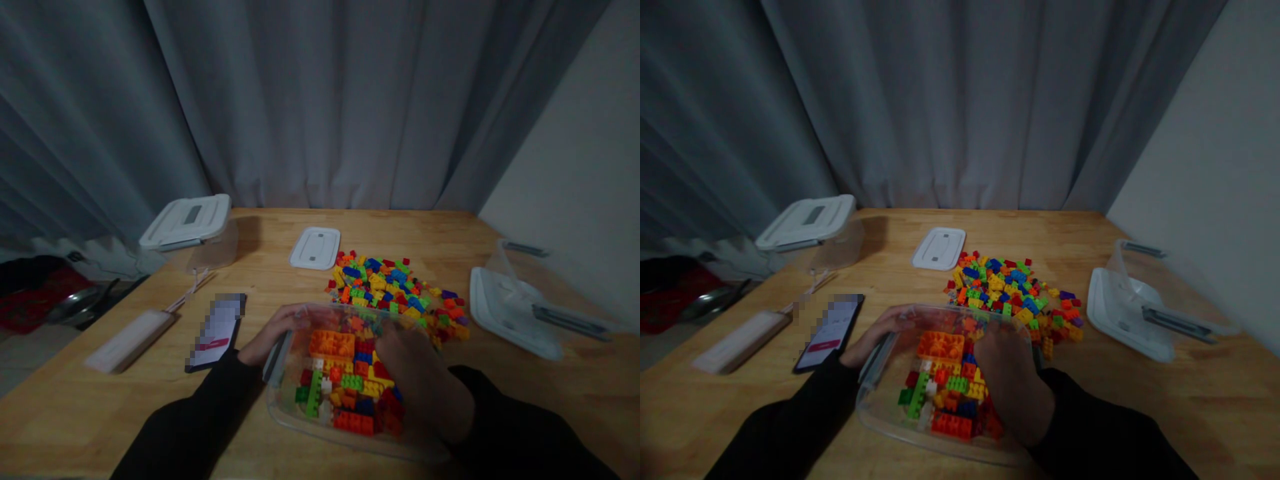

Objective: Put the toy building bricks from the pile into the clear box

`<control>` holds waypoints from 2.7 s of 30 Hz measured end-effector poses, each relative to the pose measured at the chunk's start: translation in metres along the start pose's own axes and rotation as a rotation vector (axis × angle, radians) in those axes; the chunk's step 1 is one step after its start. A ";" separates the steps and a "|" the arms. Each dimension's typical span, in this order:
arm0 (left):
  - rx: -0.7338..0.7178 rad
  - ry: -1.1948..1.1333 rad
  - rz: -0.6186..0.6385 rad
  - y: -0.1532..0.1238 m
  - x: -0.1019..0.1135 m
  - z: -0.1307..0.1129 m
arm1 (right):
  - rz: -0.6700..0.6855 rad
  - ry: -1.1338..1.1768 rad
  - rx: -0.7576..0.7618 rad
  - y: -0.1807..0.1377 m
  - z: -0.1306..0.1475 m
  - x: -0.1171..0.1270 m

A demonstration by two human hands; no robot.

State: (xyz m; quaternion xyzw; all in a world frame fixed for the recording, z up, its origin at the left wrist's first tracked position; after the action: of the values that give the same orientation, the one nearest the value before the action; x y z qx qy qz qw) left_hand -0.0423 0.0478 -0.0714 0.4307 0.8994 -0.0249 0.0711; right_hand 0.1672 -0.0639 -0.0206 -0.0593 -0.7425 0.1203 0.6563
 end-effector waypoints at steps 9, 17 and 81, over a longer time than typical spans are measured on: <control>0.020 -0.034 0.000 0.000 0.003 0.004 | 0.116 -0.021 0.066 0.002 0.000 0.003; -0.029 -0.029 0.042 0.001 0.002 0.004 | 0.020 0.021 0.200 -0.010 -0.017 -0.005; -0.007 -0.065 0.035 0.003 0.001 0.010 | -0.883 0.640 -0.133 0.082 -0.179 -0.084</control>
State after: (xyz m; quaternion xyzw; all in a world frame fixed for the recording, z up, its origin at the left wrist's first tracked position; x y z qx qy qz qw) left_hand -0.0398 0.0497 -0.0815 0.4453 0.8889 -0.0346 0.1020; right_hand 0.3492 0.0124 -0.1028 0.1828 -0.4662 -0.2379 0.8322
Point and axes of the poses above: each hand's wrist, its own y-axis towards the middle knuckle, its own x-axis out of the back of the hand, z = x × y, the point moved 2 cm from there along y, towards the middle knuckle, and after that the axes turned 3 degrees about z, right-handed, at the moved point
